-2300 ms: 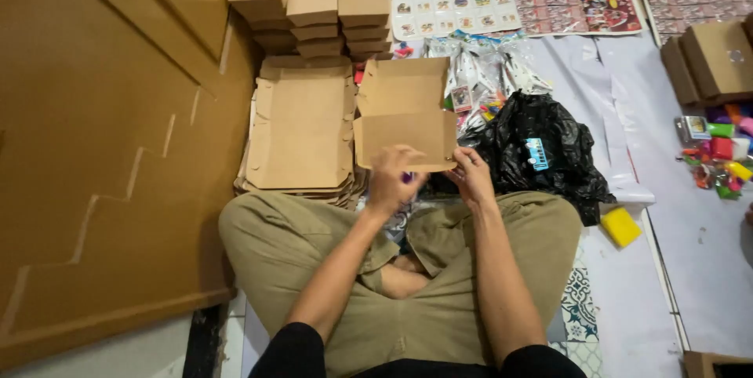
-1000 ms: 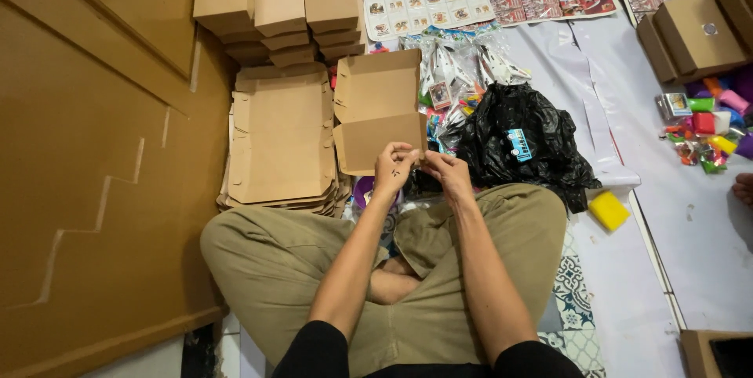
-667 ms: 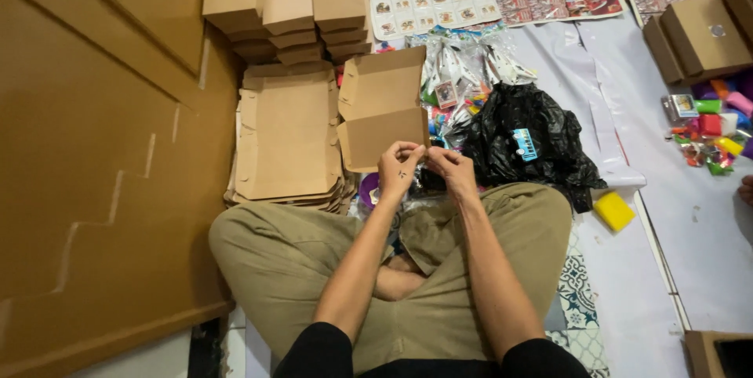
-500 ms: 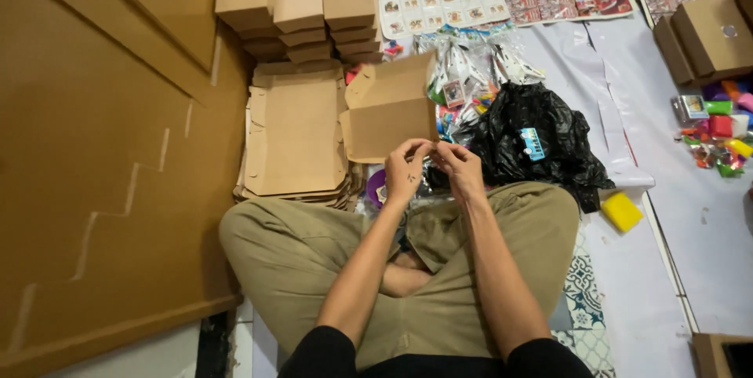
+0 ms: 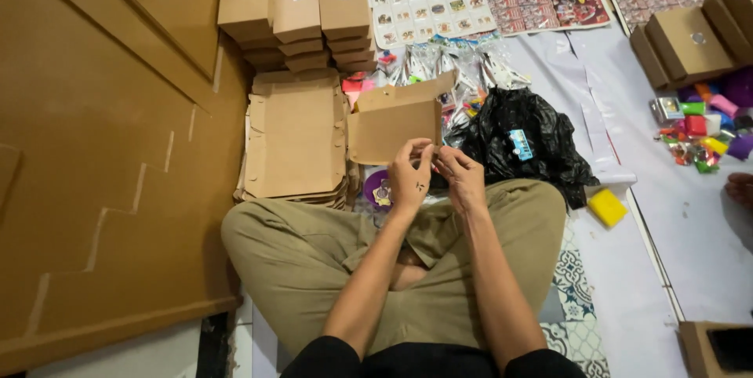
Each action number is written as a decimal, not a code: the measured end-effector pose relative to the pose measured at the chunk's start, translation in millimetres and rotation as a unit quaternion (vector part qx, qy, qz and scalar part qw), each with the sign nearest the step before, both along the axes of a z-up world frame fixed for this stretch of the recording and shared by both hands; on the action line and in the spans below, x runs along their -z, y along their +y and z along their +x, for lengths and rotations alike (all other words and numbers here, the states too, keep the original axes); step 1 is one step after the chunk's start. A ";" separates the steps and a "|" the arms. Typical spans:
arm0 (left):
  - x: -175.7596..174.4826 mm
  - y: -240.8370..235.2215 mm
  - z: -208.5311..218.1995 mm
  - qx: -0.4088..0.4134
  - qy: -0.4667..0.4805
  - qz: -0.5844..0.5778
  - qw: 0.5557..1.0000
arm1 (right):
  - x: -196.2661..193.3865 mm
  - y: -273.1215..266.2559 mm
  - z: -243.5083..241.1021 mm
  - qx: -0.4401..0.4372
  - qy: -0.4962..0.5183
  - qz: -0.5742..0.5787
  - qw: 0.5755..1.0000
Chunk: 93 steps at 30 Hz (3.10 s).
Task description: The person sits on the floor and assembles a small cardboard box by folding and tucking its flaps. They then place a black plastic bag containing a green toy into the box, close the lid, and set the box aside.
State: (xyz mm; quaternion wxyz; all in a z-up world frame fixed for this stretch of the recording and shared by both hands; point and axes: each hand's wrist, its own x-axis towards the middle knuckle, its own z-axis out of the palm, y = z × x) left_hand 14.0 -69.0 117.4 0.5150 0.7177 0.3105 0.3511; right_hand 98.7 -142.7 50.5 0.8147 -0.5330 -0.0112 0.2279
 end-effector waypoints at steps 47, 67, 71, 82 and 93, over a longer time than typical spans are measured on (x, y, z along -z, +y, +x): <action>-0.4 -7.7 11.4 0.103 0.117 0.060 0.986 | 41.6 -22.4 21.8 -0.020 -0.017 0.077 0.997; 70.3 -2.1 20.2 0.080 0.137 0.161 0.974 | 113.4 -11.6 35.3 -0.055 0.068 0.116 0.989; 130.9 29.8 23.2 0.106 0.113 0.051 0.987 | 85.8 0.6 13.1 -0.023 0.050 0.015 0.998; 191.2 74.6 14.2 0.169 0.083 -0.187 0.964 | 93.1 16.2 -2.2 -0.065 0.159 -0.002 0.985; 145.0 62.5 0.9 0.161 0.093 -0.169 0.968 | 72.7 11.7 -5.6 -0.063 0.162 -0.009 0.985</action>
